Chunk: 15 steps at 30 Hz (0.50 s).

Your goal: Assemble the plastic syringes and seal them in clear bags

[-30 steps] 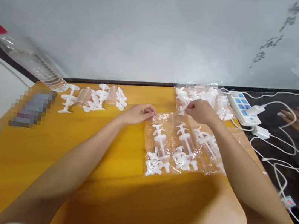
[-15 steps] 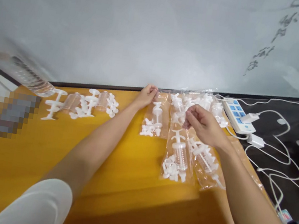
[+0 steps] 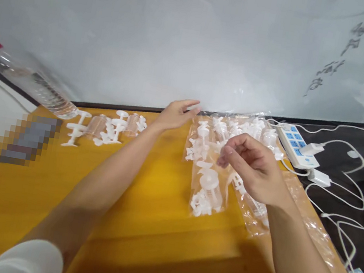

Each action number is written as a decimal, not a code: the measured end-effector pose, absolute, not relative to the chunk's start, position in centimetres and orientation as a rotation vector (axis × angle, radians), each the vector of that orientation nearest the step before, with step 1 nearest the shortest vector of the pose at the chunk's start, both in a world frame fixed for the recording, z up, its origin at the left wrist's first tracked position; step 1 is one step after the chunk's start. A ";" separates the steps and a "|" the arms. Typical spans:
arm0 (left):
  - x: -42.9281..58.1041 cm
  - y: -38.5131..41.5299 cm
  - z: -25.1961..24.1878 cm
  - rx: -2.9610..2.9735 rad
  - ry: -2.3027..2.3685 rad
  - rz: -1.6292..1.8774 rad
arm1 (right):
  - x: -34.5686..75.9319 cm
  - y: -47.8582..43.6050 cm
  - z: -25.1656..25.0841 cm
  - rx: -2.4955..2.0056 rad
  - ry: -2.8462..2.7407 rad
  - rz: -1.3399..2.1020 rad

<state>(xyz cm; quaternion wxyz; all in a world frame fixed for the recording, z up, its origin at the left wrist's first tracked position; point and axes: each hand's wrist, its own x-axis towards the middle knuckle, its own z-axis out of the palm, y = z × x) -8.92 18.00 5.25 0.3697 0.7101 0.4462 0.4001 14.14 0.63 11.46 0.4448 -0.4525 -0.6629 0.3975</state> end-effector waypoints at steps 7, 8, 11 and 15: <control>-12.5 1.8 12.8 1.812 0.824 0.869 | 9.9 -2.8 14.3 -0.992 -1.649 0.915; -12.7 0.9 13.0 1.808 0.871 0.894 | 9.6 -3.1 14.3 -0.981 -1.642 0.902; -13.3 0.7 12.6 1.742 0.859 0.914 | 8.7 -2.9 13.7 -1.047 -1.641 0.882; -15.4 2.9 10.5 1.587 0.955 0.972 | 7.4 1.0 12.2 -1.196 -1.627 0.936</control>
